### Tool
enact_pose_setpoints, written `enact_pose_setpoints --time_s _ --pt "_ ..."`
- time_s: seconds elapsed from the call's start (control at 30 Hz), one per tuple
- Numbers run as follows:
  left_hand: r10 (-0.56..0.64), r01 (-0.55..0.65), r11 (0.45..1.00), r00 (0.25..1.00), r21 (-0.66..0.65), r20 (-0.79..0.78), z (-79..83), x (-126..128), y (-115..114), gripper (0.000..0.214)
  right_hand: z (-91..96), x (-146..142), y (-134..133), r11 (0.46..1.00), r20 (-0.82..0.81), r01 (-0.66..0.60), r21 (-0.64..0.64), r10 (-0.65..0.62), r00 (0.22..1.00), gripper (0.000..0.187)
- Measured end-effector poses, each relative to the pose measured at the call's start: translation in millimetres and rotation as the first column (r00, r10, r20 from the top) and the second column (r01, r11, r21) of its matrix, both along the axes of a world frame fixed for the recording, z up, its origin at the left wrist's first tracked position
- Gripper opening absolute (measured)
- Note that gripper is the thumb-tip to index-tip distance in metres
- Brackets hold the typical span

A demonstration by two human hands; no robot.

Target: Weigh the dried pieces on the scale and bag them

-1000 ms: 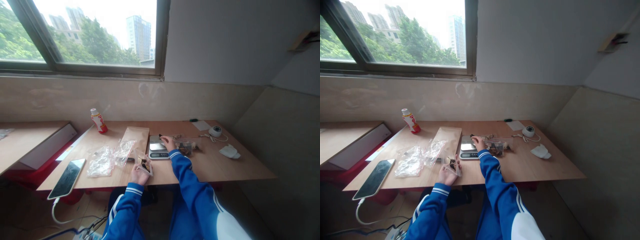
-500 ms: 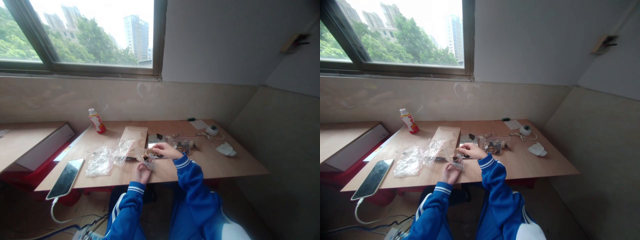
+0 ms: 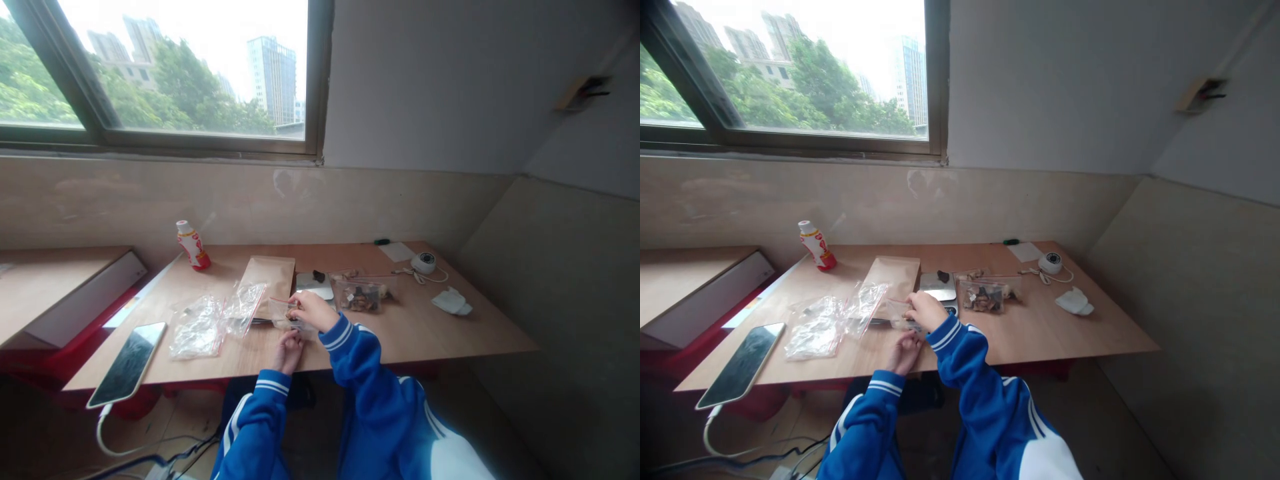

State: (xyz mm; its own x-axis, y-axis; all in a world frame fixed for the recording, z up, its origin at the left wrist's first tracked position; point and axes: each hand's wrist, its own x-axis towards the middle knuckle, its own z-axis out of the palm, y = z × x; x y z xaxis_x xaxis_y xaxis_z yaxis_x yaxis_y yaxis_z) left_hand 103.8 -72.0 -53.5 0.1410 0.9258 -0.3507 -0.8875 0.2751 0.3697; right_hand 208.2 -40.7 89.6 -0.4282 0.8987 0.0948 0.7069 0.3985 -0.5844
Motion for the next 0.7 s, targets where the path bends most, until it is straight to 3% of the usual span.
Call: enact_pose_setpoints --time_s 0.1,0.3,0.4,0.5,0.6,0.7 --pt "0.021 -0.021 1.0 1.0 0.005 -0.018 -1.4 1.6 -1.1 0.043 -3.8 -8.6 -1.3 1.0 -0.03 0.012 0.001 -0.012 0.999 0.035" --pt "-0.006 0.015 0.994 0.997 0.106 -0.08 -13.7 0.3 -0.6 0.054 -1.5 3.6 11.7 0.997 -0.369 0.021 -0.068 -0.045 0.928 0.023" --pt "-0.021 0.034 0.987 0.996 0.155 -0.084 -20.8 -0.7 1.2 0.057 -7.8 18.2 13.7 0.992 -0.367 -0.057 -0.115 0.011 0.93 0.022" --pt "-0.023 0.038 0.989 0.995 0.146 -0.101 -22.8 -1.0 1.9 0.058 -22.1 28.6 10.8 0.989 -0.333 -0.13 -0.071 0.099 0.938 0.026" --pt "-0.028 0.044 0.99 0.993 0.137 -0.114 -18.0 -1.6 -0.2 0.058 -37.9 35.1 19.4 0.998 -0.295 -0.042 0.036 0.051 0.954 0.032" --pt "-0.084 0.103 0.987 0.985 0.126 -0.148 -8.2 -2.6 -4.2 0.059 -51.1 40.9 49.8 0.973 -0.215 0.168 0.16 -0.132 0.968 0.034"
